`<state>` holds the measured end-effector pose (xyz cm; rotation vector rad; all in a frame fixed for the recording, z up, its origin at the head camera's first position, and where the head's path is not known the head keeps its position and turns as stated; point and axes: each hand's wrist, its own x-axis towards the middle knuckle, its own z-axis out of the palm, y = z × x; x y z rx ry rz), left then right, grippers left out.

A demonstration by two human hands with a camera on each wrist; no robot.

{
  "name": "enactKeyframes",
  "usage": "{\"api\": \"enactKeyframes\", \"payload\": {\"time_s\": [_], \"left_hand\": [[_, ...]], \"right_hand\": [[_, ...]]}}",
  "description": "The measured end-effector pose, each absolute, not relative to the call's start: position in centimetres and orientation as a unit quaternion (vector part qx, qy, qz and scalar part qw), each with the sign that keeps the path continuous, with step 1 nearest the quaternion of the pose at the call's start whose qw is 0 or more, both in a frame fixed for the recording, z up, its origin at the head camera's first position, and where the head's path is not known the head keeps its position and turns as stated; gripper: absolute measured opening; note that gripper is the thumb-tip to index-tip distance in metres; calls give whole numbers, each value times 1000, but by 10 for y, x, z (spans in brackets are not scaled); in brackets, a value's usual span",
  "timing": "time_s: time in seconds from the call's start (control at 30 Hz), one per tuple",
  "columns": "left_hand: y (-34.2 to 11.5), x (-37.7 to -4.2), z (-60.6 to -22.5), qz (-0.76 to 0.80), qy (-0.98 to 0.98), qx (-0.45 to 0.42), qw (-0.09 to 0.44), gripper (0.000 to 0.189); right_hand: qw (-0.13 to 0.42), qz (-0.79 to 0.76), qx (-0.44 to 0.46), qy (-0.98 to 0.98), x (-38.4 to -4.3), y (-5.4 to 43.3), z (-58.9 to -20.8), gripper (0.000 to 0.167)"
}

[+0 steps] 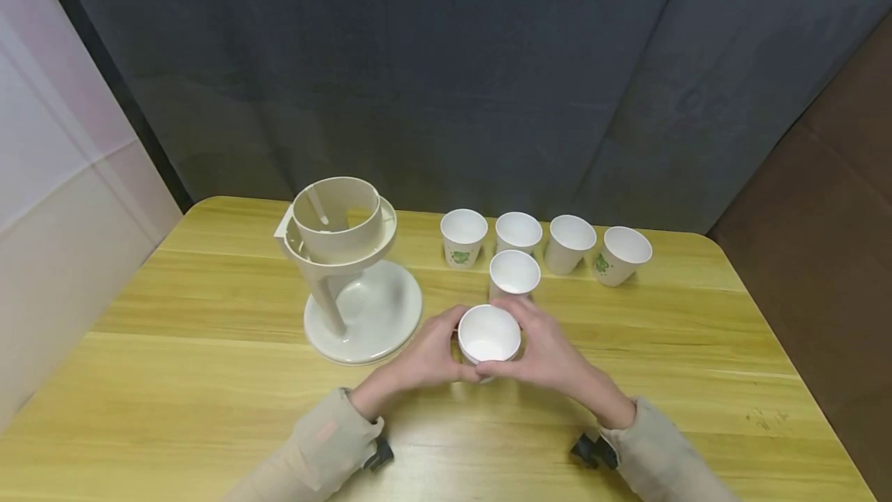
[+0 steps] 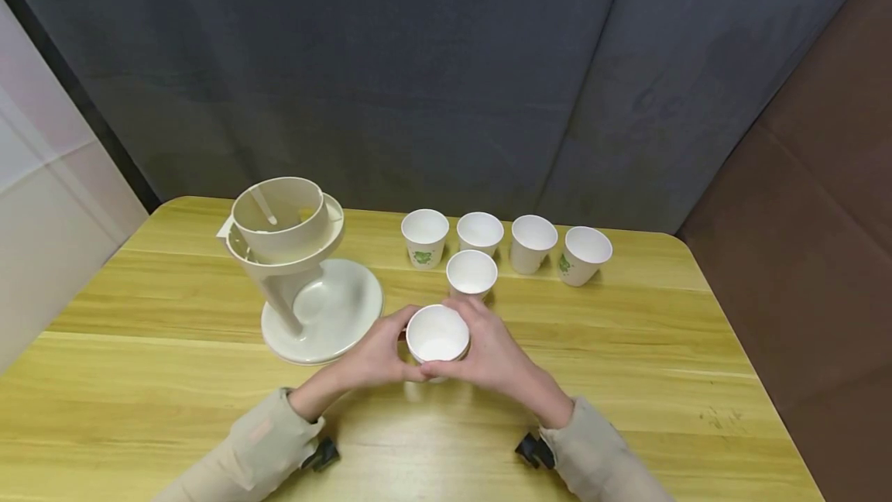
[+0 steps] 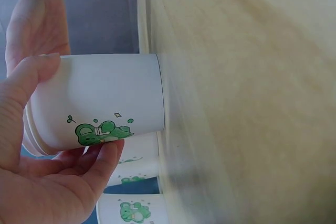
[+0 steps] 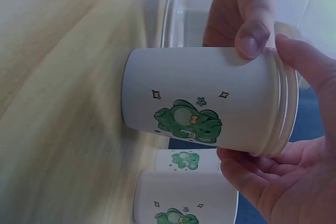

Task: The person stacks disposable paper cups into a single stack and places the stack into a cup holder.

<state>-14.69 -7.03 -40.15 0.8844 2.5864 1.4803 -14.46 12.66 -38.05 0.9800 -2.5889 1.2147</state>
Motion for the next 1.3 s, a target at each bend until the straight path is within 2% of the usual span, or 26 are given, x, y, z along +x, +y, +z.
{"api": "enactKeyframes", "payload": {"time_s": [0.4,0.57,0.77,0.93,1.1,1.3], "left_hand": [[-71,-146,-402,476,833,282,19,68],[-71,-146,-403,473,834,285,11,63],[-70,-146,-403,465,839,283,5,64],[-70,-146,-402,474,835,280,12,65],[-70,-147,-402,473,835,281,13,65],[-69,-147,-402,475,834,279,16,66]], "right_hand": [[48,410,339,-845,-146,129,-384,78],[44,440,343,-829,-149,134,-383,68],[90,460,311,-827,-158,145,-379,53],[138,465,268,-832,-170,154,-379,47],[173,467,223,-838,-183,158,-383,48],[175,448,180,-858,-196,158,-387,56]]}}
